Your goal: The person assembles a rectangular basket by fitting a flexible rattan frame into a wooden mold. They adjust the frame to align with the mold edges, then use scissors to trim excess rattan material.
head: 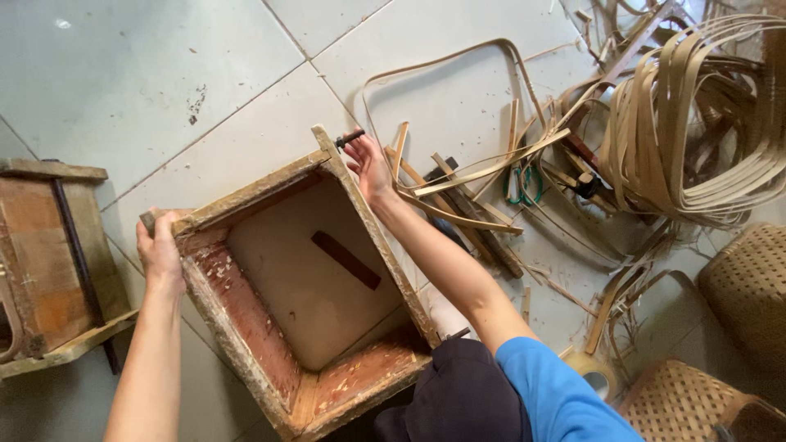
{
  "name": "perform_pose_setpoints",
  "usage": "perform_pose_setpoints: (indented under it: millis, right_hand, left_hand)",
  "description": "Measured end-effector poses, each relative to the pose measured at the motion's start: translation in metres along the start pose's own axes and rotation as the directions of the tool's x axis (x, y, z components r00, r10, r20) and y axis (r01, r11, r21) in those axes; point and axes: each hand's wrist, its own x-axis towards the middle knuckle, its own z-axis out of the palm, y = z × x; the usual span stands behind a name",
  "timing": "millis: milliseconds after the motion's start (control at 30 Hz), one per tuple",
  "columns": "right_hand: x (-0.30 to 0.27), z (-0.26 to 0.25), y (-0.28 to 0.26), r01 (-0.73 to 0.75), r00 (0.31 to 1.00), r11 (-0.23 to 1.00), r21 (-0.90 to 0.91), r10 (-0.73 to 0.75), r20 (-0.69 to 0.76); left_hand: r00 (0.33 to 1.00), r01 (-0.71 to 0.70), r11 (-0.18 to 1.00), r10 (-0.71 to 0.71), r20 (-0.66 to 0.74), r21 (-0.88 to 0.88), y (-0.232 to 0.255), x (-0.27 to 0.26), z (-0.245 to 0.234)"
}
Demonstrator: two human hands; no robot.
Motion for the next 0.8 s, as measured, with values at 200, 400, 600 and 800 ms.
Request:
perform_pose_setpoints:
  millis: [200, 400, 600, 800]
  right_hand:
    - [0.019, -0.004, 0.004, 0.001, 0.997, 0.990, 0.142, -0.011, 0.071]
    - [0.006, -0.004, -0.002, -0.093, 0.990, 0.989, 0.117, 0.080, 0.112]
    - [-0.001, -0.005, -0.005, -0.056, 0.994, 0.991, 0.120, 0.045, 0.099]
    - [-0.003, -0.002, -0.004, -0.108, 0.993, 0.985, 0.132, 0.101, 0.056]
  left_hand:
    - [0.989, 0.143, 0.987, -0.140, -0.043, 0.078, 0.016, -0.006, 0.005]
    - [0.990, 0.142, 0.989, -0.142, -0.019, 0.037, 0.021, -0.015, 0.006]
    - [0.999, 0.020, 0.999, -0.018, -0.047, 0.037, 0.009, -0.012, 0.008]
    - [0.999, -0.029, 0.999, 0.029, -0.042, -0.013, 0.000, -0.010, 0.008]
